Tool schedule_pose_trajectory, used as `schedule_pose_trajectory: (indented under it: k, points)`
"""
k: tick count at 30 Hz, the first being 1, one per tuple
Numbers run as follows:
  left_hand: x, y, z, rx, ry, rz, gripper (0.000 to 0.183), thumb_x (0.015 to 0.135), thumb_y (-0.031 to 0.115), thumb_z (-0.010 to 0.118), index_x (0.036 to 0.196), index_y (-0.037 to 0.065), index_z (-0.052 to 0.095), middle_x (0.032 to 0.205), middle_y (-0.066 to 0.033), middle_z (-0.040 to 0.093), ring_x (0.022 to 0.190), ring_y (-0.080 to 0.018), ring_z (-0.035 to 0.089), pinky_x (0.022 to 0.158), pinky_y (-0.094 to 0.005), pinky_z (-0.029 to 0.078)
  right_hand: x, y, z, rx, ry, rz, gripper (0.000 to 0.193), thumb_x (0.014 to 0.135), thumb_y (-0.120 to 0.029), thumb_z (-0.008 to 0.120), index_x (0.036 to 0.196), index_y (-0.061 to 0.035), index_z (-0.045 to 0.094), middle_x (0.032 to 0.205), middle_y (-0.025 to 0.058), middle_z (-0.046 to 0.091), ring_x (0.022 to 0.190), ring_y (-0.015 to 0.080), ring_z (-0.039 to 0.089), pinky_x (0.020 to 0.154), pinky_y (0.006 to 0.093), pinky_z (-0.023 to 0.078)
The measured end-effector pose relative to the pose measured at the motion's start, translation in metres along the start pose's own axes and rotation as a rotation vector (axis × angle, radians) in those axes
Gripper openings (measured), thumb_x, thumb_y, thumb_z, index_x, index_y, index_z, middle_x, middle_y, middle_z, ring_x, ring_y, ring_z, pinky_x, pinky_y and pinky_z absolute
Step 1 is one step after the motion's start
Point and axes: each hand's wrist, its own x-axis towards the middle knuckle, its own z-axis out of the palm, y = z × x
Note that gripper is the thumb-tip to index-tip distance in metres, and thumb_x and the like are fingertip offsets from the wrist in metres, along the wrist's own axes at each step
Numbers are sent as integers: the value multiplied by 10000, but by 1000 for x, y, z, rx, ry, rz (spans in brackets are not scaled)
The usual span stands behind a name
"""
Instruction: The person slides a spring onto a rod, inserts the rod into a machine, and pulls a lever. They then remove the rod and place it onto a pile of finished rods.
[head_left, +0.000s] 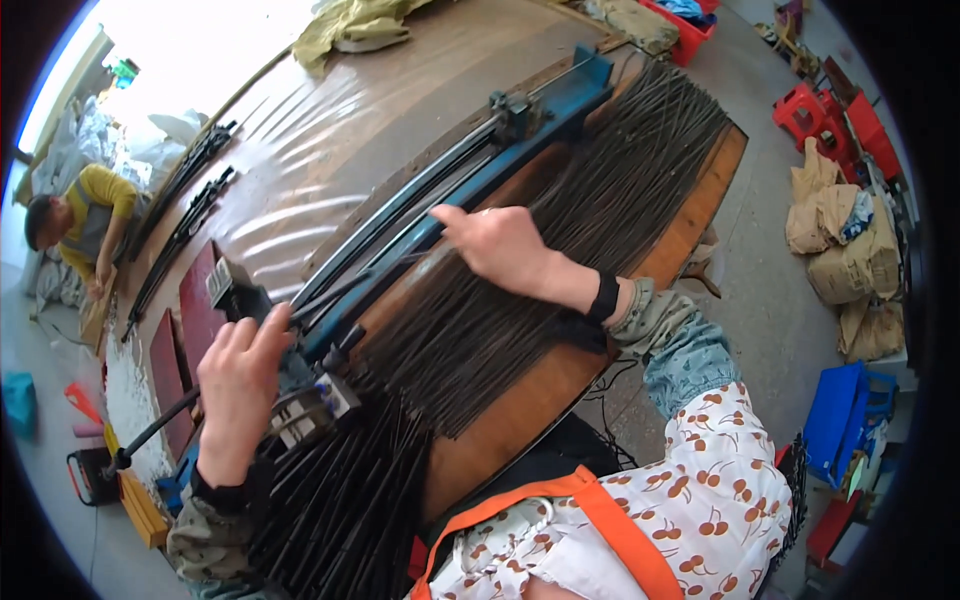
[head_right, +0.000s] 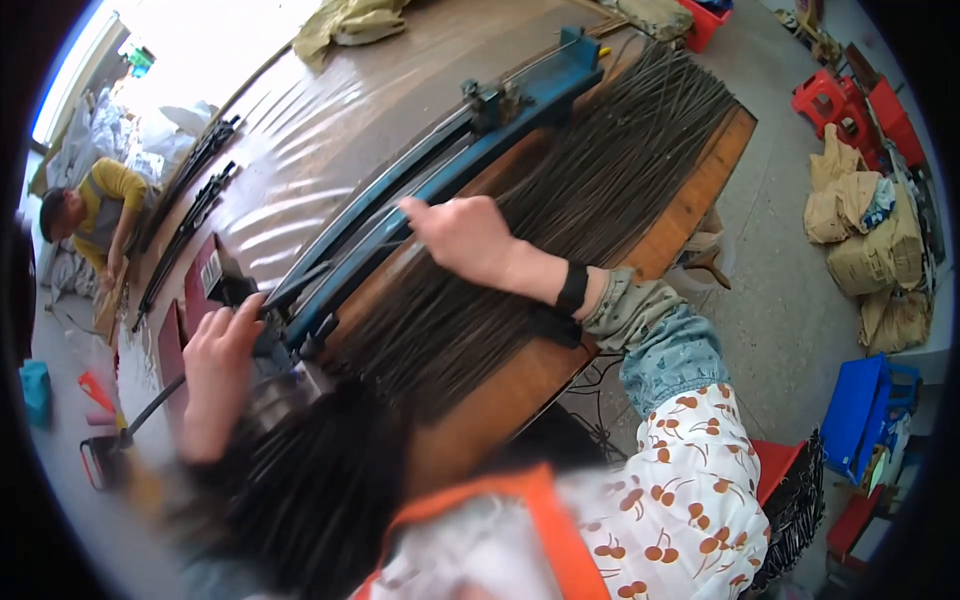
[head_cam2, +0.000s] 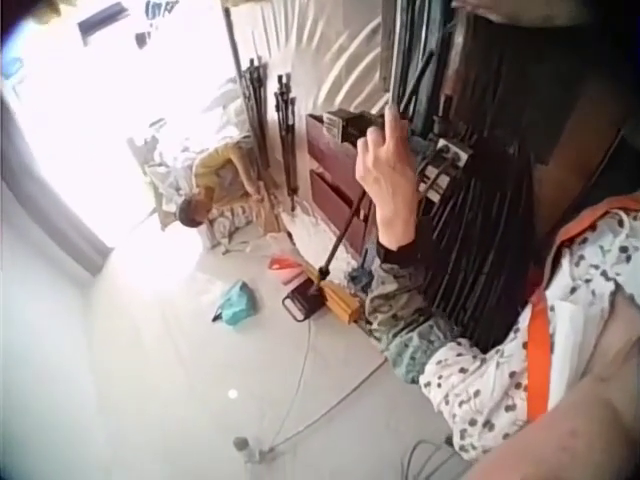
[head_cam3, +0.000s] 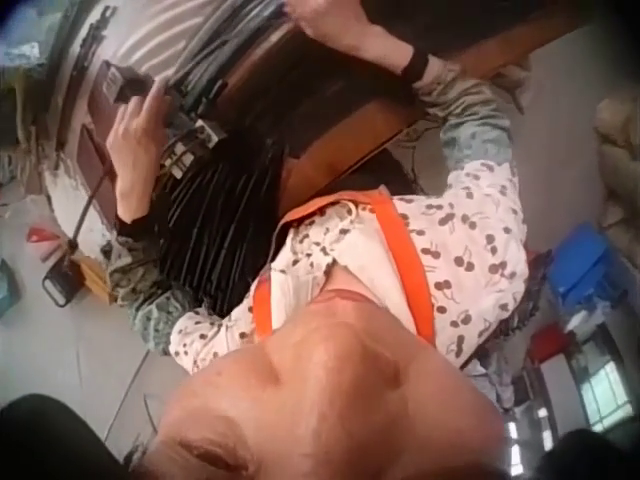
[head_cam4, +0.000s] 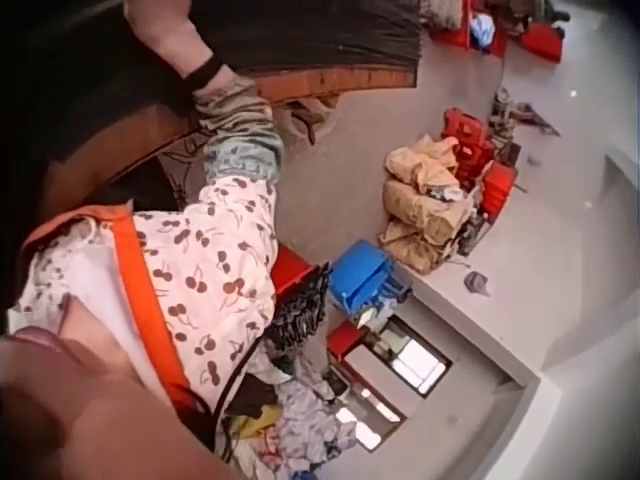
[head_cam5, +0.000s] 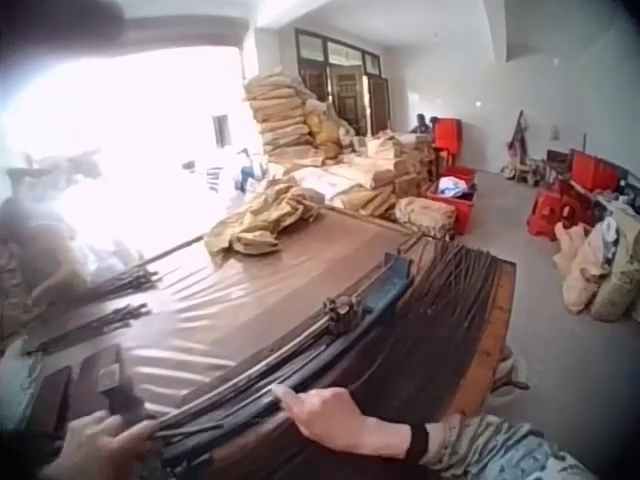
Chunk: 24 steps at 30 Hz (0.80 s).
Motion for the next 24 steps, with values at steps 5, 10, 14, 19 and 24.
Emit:
schedule_pose_trajectory:
  k: [5,10,14,19,24]
  points:
    - [-22,-4,-21,-107,76,-146,411,871,93,722,1272,161,665,731,-102,510,673,-262,579,582,-415,451,27,-41,-16,514,101,-381,1066,742,-476,834,1571,-45,320,966,74,620,813,194,579,717,343,519]
    - [-66,-11,-35,-30,13,-152,409,879,118,724,1281,184,683,710,-94,477,645,-251,554,570,-412,439,13,-61,-12,682,-79,-89,165,851,-168,789,970,-55,770,746,25,608,807,192,567,782,332,480]
    - [-65,6,-40,-108,-47,-155,432,881,155,726,1305,223,675,703,-90,456,633,-263,550,566,-418,439,29,-109,0,665,270,-285,225,766,-133,856,957,-69,756,792,20,624,743,210,573,723,351,486]
    - [-92,-7,-47,-85,10,-177,572,865,-27,650,1401,163,596,771,-111,471,704,-276,541,647,-433,454,25,-78,9,455,269,-406,323,835,-239,802,1118,-92,750,744,30,607,677,168,568,599,308,484]
    - [-95,6,-42,-146,-39,-123,660,770,-137,564,1386,100,593,816,-113,495,784,-290,548,723,-429,483,32,-135,21,446,357,-553,316,892,-199,747,1183,-76,733,625,-2,483,531,137,470,477,278,390]
